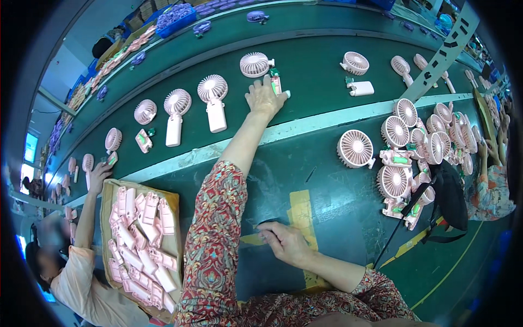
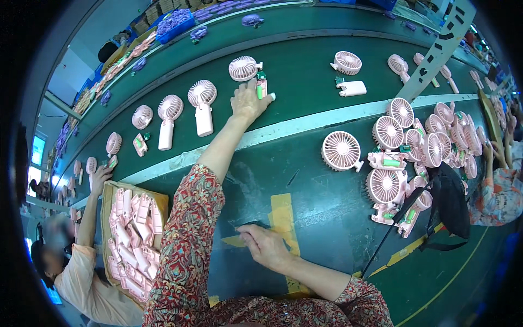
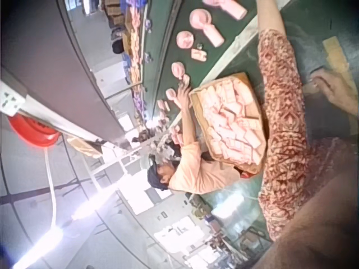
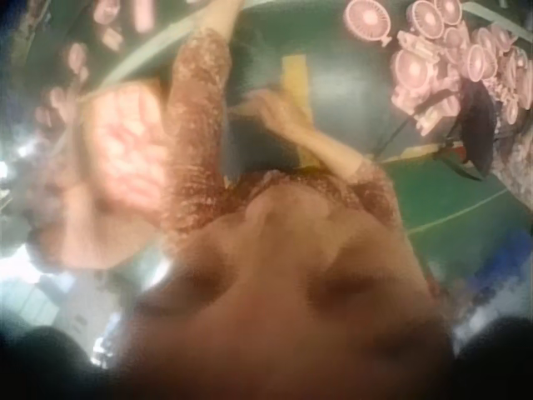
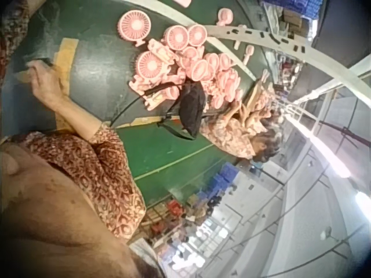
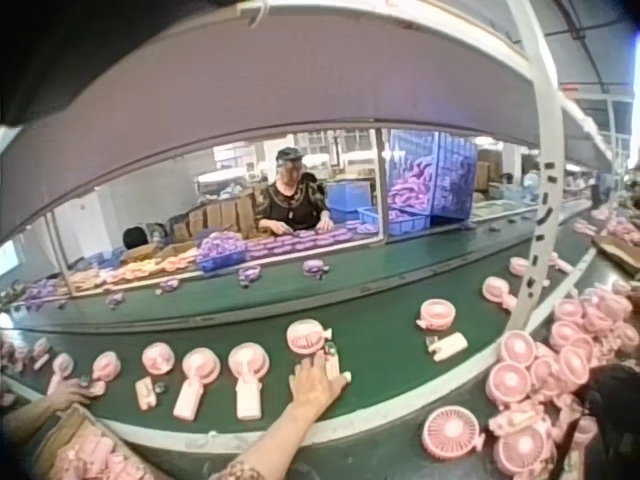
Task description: The person assembles mini fans by hand, placing a battery into a fan casing and then inspecting the completed fan.
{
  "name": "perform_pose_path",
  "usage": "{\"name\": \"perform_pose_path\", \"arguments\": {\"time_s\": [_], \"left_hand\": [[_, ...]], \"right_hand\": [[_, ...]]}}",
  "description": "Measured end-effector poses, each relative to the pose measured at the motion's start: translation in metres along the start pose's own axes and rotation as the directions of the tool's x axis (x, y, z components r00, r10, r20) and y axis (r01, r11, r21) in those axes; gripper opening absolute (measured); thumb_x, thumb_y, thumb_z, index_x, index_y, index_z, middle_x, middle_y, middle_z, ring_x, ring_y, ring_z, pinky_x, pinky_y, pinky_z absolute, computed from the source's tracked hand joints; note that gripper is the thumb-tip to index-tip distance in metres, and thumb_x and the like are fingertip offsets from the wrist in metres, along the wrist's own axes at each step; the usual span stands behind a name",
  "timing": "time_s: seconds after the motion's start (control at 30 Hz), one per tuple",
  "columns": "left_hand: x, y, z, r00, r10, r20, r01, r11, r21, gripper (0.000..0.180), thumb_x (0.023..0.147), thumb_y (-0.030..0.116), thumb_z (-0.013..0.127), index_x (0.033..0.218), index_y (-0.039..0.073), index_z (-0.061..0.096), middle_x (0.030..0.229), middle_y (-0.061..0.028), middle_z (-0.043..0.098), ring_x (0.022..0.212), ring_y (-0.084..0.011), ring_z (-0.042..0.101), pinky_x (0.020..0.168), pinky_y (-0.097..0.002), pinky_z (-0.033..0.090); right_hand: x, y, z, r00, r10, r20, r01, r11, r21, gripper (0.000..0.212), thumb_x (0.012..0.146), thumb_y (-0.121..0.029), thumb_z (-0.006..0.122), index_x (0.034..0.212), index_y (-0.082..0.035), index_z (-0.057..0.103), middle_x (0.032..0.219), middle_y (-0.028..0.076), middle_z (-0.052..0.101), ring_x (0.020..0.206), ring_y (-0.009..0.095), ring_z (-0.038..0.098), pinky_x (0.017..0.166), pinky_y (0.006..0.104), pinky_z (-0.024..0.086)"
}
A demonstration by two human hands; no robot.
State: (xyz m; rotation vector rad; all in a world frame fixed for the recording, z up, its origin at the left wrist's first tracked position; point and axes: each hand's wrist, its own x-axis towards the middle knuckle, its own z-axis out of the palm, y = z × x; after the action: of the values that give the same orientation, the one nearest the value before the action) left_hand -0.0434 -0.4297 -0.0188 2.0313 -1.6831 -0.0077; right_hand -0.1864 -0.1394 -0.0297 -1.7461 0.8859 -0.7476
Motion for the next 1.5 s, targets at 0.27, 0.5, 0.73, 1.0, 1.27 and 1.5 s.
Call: {"name": "perform_pose_path", "arguments": {"time_s": [0.27,0.5,0.73,1.0,1.27,1.5], "left_hand": [[-0.036,-0.016,-0.027,0.998,0.053,0.038,-0.032,0.904,-0.427,0.033,0.076,0.016,0.056,0.106,0.003,0.063,0.087,-0.0224,0.062,0.087,-0.0353,0.059,0.079,-0.0424,0.047],[-0.173,-0.004,-0.122,0.983,0.021,0.182,0.102,0.762,-0.639,0.037,0.077,0.015,0.056,0.110,0.000,0.061,0.082,-0.0155,0.061,0.071,-0.0191,0.056,0.068,-0.0307,0.045],[-0.321,-0.008,-0.165,0.991,0.005,0.135,0.080,0.781,-0.619,0.040,0.081,0.007,0.059,0.119,-0.003,0.054,0.096,-0.0139,0.058,0.084,-0.0189,0.057,0.073,-0.0272,0.045],[-0.369,-0.018,-0.221,0.918,-0.124,0.377,0.270,0.892,-0.362,0.024,0.080,0.013,0.065,0.100,-0.002,0.066,0.097,-0.0200,0.066,0.079,-0.0276,0.067,0.073,-0.0318,0.052],[-0.327,0.000,-0.151,0.974,-0.062,0.219,0.087,0.990,-0.110,0.085,0.067,0.035,0.075,0.133,-0.001,0.037,0.133,-0.0220,0.040,0.122,-0.0363,0.040,0.099,-0.0455,0.036],[-0.334,-0.035,-0.148,0.934,-0.195,0.300,0.355,0.412,-0.839,0.080,0.071,0.023,0.071,0.132,-0.009,0.033,0.123,-0.0185,0.049,0.113,-0.0265,0.051,0.095,-0.0338,0.042]], "right_hand": [[-0.003,-0.001,0.001,1.000,0.027,0.006,-0.027,0.996,0.081,0.018,0.089,-0.009,0.053,0.106,-0.004,0.056,0.090,0.013,0.065,0.079,0.029,0.065,0.068,0.0361,0.051],[-0.006,0.013,-0.005,0.978,0.206,0.038,-0.191,0.805,0.561,0.036,0.095,-0.021,0.049,0.125,-0.001,0.041,0.116,0.014,0.056,0.096,0.019,0.060,0.083,0.0280,0.049],[-0.023,-0.025,-0.007,0.939,0.240,0.247,-0.331,0.428,0.841,0.047,0.096,-0.042,0.043,0.126,-0.006,0.045,0.117,0.008,0.054,0.108,0.018,0.053,0.094,0.0354,0.043],[-0.088,-0.030,0.016,0.818,0.473,0.327,-0.506,0.322,0.800,0.027,0.096,-0.025,0.049,0.108,-0.001,0.054,0.096,0.016,0.064,0.085,0.024,0.065,0.076,0.0371,0.055],[-0.112,-0.039,0.025,0.764,0.532,0.364,-0.625,0.472,0.622,0.028,0.095,-0.031,0.050,0.103,-0.005,0.053,0.078,0.005,0.060,0.063,0.015,0.062,0.056,0.0277,0.054],[-0.123,-0.039,0.012,0.772,0.509,0.380,-0.621,0.479,0.621,0.029,0.095,-0.031,0.050,0.104,-0.003,0.051,0.084,0.007,0.061,0.068,0.014,0.063,0.060,0.0272,0.056]]}}
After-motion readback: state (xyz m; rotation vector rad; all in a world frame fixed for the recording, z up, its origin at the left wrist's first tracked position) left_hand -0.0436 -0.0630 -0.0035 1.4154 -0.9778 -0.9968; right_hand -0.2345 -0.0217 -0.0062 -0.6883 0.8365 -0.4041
